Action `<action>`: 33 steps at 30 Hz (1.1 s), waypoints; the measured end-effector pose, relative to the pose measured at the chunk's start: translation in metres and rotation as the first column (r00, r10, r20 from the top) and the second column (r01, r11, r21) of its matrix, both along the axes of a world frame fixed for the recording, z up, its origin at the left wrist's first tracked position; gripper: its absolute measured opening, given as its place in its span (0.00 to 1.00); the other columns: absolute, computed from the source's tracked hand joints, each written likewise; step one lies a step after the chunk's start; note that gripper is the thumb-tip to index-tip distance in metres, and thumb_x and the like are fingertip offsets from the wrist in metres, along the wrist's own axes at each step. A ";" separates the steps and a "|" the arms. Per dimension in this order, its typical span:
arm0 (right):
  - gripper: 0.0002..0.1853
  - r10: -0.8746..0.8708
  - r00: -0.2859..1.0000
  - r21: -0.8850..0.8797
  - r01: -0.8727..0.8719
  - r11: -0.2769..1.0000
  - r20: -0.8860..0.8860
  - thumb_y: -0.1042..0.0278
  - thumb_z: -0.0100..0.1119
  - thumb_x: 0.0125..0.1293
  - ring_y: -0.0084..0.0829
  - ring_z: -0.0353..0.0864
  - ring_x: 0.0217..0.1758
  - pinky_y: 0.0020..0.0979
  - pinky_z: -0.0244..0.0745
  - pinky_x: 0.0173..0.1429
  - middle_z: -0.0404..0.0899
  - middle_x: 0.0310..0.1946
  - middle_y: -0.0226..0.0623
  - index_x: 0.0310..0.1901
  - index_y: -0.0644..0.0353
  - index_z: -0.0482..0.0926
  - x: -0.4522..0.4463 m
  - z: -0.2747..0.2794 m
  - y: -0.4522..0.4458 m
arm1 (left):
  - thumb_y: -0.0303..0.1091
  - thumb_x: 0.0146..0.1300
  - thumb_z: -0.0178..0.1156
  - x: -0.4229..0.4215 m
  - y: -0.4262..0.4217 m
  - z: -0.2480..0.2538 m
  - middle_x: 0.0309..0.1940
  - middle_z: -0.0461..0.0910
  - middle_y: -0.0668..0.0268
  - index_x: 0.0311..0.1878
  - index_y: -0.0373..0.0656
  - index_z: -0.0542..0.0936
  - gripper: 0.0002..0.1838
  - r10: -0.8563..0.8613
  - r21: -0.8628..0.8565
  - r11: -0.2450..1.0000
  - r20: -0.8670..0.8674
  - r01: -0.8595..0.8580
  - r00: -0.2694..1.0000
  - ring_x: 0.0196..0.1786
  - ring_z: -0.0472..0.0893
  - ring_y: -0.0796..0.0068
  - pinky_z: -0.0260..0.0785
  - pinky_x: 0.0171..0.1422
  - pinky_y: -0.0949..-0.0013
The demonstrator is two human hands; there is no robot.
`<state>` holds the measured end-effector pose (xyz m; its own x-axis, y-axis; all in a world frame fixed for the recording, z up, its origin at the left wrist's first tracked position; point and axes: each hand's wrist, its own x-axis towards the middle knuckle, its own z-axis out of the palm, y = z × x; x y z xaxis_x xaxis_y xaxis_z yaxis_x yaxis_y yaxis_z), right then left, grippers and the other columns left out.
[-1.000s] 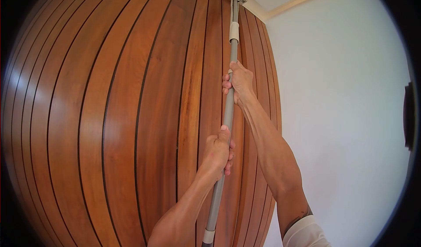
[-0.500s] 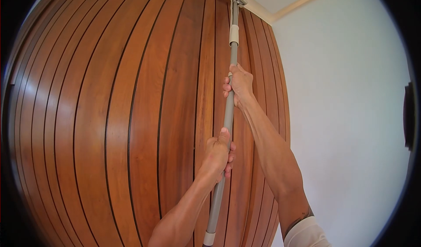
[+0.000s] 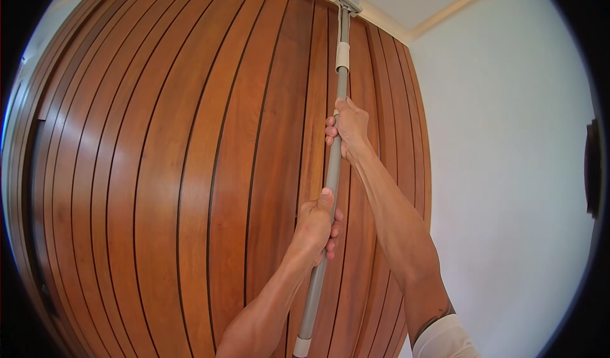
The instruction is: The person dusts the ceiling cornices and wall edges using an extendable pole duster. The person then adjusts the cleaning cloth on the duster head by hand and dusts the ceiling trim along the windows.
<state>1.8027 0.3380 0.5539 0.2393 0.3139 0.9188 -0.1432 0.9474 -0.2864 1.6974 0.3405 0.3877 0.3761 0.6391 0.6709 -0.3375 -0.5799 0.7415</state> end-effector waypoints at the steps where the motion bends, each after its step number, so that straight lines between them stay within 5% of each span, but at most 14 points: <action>1: 0.16 -0.008 1.000 -0.007 0.008 1.000 0.021 0.60 0.48 0.76 0.20 0.64 0.13 0.27 0.63 0.13 0.68 0.18 0.28 0.61 0.51 0.71 0.002 -0.001 0.001 | 0.60 0.78 0.39 0.001 0.000 0.000 0.14 0.64 0.71 0.33 0.42 0.70 0.29 0.015 -0.015 1.000 -0.003 -0.015 1.000 0.10 0.60 0.78 0.55 0.13 0.67; 8: 0.15 0.064 0.998 -0.015 -0.064 0.998 0.019 0.62 0.48 0.75 0.20 0.64 0.13 0.28 0.63 0.13 0.68 0.18 0.29 0.60 0.51 0.71 0.006 -0.001 0.006 | 0.60 0.78 0.38 0.008 -0.002 -0.002 0.14 0.63 0.71 0.32 0.42 0.70 0.30 0.096 0.008 0.995 -0.007 -0.096 0.995 0.10 0.59 0.78 0.55 0.13 0.67; 19: 0.05 0.050 0.998 -0.014 -0.050 0.999 0.036 0.62 0.48 0.76 0.20 0.63 0.13 0.28 0.62 0.13 0.68 0.18 0.29 0.43 0.53 0.70 0.006 0.003 0.007 | 0.60 0.78 0.38 0.012 -0.001 -0.001 0.14 0.63 0.70 0.34 0.42 0.69 0.29 0.084 0.020 0.996 0.035 -0.084 0.996 0.09 0.58 0.77 0.53 0.12 0.67; 33: 0.08 0.008 0.998 0.024 -0.009 1.000 0.057 0.61 0.48 0.76 0.19 0.63 0.12 0.28 0.62 0.12 0.67 0.18 0.29 0.43 0.56 0.69 0.007 0.002 0.008 | 0.60 0.78 0.38 0.016 0.000 -0.001 0.13 0.64 0.70 0.34 0.42 0.70 0.29 0.067 -0.016 0.998 0.040 -0.066 0.997 0.09 0.60 0.76 0.56 0.12 0.65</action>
